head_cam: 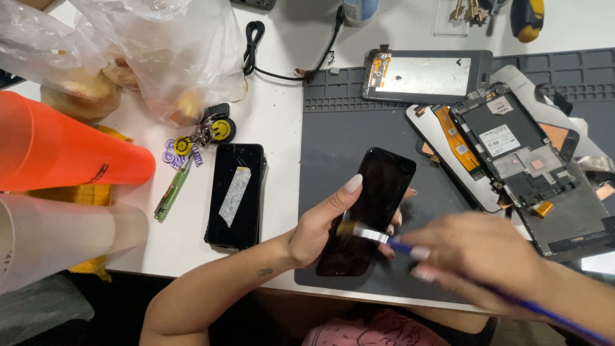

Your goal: The person uses a small brush to clean the back and front surfaces of a disassembled smartphone. They handle the phone with both hands, turning it over to reach different areas, and continue brushing across the screen and edges.

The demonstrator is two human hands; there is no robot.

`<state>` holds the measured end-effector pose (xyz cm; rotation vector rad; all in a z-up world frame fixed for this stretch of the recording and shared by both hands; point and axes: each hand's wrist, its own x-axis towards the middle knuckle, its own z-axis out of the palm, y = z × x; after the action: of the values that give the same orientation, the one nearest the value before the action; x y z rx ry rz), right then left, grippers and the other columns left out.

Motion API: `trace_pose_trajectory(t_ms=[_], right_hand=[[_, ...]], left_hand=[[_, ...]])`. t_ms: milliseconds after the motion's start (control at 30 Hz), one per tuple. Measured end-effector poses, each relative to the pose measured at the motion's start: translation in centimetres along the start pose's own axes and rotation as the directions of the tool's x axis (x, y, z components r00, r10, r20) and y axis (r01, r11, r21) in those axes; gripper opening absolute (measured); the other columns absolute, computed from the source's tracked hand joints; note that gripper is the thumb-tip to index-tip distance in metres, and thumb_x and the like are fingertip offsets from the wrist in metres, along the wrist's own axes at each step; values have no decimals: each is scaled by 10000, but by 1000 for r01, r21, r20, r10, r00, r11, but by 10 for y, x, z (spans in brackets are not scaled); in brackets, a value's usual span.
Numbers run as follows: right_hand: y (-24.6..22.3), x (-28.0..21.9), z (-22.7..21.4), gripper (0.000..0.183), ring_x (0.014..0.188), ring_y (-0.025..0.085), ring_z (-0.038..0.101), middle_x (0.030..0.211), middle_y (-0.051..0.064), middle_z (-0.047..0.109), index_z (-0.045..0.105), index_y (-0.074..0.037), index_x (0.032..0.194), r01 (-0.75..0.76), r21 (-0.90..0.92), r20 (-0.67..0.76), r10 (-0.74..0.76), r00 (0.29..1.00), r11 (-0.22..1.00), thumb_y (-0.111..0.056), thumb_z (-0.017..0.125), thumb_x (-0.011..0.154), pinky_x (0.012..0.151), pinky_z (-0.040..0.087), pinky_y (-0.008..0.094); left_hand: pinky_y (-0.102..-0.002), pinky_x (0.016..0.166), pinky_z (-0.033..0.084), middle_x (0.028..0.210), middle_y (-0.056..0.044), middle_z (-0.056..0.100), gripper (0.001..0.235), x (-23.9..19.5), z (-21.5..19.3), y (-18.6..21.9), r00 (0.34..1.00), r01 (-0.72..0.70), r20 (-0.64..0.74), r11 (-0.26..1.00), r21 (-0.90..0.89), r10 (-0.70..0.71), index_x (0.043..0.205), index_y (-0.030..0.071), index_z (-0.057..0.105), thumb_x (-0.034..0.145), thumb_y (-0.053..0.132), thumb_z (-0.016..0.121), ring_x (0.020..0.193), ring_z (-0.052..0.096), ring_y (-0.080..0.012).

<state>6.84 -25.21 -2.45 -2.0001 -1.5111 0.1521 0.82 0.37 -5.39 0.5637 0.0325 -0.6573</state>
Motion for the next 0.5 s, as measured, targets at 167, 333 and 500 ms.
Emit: trace_pose_trajectory(t_ms=[167, 333, 500], right_hand=[[-14, 14, -3, 79, 813, 243, 754, 1091, 40, 798, 633, -106, 994, 106, 104, -256, -77, 964, 989, -179, 655, 975, 706, 598, 318], [-7, 8, 1, 343, 867, 216, 744, 1062, 8, 789, 750, -150, 1216, -44, -7, -67, 44, 997, 999, -367, 649, 971, 730, 593, 338], [-22, 15, 4, 105, 810, 273, 721, 1097, 63, 789, 615, -107, 1005, 275, 200, -172, -243, 955, 940, -183, 686, 1000, 636, 569, 335]], left_hand=[[-426, 898, 604, 1179, -125, 623, 792, 1, 4, 1, 997, -1, -71, 1000, 0, 1, 1599, -30, 441, 1108, 587, 368, 956, 694, -255], [-337, 935, 528, 1145, -78, 681, 758, 2, 10, 3, 987, -60, -141, 995, 84, 71, 1501, -26, 549, 1116, 591, 333, 1044, 637, -167], [-388, 867, 583, 1139, -100, 621, 822, 2, 9, 1, 990, -25, -136, 1000, -5, 24, 1567, -32, 461, 1087, 628, 360, 863, 712, -262]])
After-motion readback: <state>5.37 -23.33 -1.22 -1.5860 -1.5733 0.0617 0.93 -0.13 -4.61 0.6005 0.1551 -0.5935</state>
